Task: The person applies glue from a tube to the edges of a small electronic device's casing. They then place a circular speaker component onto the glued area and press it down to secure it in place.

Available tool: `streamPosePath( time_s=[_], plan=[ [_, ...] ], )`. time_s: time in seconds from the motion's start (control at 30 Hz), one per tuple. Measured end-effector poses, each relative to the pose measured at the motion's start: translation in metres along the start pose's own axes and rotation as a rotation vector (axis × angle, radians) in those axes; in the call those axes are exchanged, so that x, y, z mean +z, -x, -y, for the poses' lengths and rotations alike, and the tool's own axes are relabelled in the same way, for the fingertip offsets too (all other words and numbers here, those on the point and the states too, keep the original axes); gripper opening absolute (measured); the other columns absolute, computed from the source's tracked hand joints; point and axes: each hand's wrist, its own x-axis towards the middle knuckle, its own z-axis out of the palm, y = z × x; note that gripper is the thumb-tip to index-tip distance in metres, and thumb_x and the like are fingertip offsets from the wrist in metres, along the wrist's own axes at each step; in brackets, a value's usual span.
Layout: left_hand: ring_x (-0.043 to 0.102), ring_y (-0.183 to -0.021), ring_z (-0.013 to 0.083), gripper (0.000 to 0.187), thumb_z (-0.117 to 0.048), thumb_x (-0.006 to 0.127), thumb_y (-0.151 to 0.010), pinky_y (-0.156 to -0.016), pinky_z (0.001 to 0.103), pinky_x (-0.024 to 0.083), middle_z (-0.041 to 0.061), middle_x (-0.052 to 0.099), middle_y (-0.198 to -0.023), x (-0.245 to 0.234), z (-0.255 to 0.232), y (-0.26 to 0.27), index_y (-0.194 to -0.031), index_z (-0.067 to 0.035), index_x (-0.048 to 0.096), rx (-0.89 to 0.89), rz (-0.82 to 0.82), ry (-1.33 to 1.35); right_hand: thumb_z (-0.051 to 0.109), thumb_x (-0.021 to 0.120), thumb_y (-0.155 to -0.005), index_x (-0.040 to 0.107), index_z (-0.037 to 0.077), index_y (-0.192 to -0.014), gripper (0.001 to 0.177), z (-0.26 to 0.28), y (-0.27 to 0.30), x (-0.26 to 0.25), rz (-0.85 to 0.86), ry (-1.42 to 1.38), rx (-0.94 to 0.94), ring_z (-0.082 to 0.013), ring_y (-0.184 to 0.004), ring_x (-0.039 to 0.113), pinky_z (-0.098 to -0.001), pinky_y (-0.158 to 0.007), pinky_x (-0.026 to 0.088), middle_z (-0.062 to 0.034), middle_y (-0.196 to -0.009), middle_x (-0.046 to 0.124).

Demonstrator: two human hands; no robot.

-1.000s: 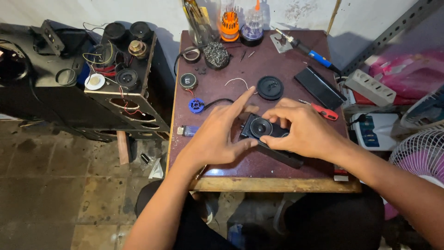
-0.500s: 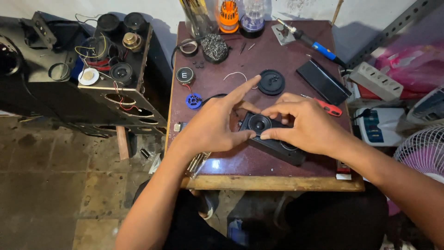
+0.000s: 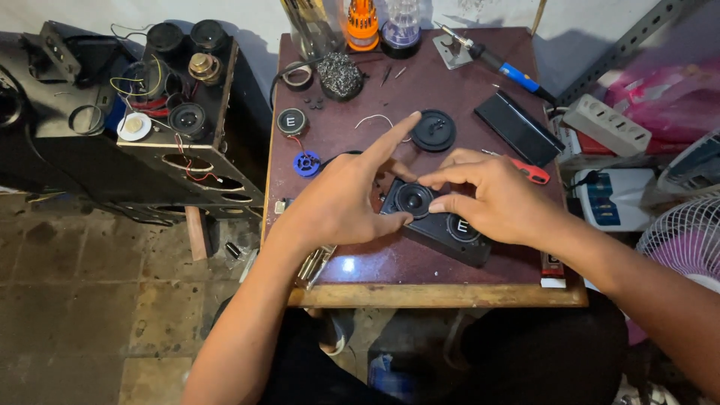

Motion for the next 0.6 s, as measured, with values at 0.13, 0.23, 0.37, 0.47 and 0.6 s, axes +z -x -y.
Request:
streamPosePath(
  time_s=[0.13,0.23,0.37,0.47,0.6],
  plan=[
    [0.074,-0.092,0.0341,0.113,-0.015,0.086,-0.065,-0.081,0.045,0.058,0.006,0.08,-0.109,0.002,0.004,-0.001,-0.161,-0.012,0.028,-0.005,-0.004,-0.03,0.018,0.085,-0.082,0.08,0.011,-0.108,0.027,0.007,0.006,-0.002,-0.007,0.005,0.01,-0.0273,-0.097,0.072,-0.0382,-0.087,0.052,-0.0081,-0.095,0.073],
    [0.073,-0.093,0.0325,0.114,-0.02,0.085,-0.065,-0.084,0.044,0.057,0.002,0.08,-0.109,0.002,0.005,-0.001,-0.163,-0.015,0.026,-0.024,-0.008,-0.042,0.026,0.089,-0.077,0.079,0.013,-0.113,0.04,0.017,0.015,-0.005,-0.011,0.064,0.06,-0.0251,-0.095,0.071,-0.036,-0.084,0.053,-0.0075,-0.101,0.074],
    [0.074,-0.092,0.0315,0.116,-0.021,0.084,-0.064,-0.085,0.043,0.058,0.0,0.08,-0.107,0.006,0.012,-0.003,-0.164,-0.016,0.024,-0.038,-0.019,-0.033,0.032,0.101,-0.054,0.074,0.01,-0.123,0.078,0.019,0.025,-0.003,0.009,0.197,0.068,-0.033,-0.105,0.067,-0.0436,-0.093,0.051,-0.0116,-0.11,0.07],
    [0.075,-0.092,0.0312,0.117,-0.022,0.084,-0.064,-0.088,0.042,0.059,-0.001,0.081,-0.107,0.008,0.016,-0.004,-0.164,-0.016,0.023,-0.032,-0.03,0.005,0.032,0.1,-0.055,0.072,0.01,-0.126,0.079,0.019,0.028,-0.002,0.031,0.239,0.074,-0.0332,-0.11,0.065,-0.0455,-0.098,0.047,-0.011,-0.113,0.068],
    [0.077,-0.095,0.0278,0.117,-0.02,0.085,-0.064,-0.092,0.038,0.059,-0.002,0.081,-0.107,0.007,0.021,-0.004,-0.163,-0.014,0.022,-0.01,-0.039,0.081,0.03,0.099,-0.054,0.073,0.013,-0.124,0.077,0.02,0.028,-0.004,0.048,0.228,0.119,-0.0301,-0.11,0.065,-0.0423,-0.097,0.047,-0.0082,-0.11,0.068]
  ],
)
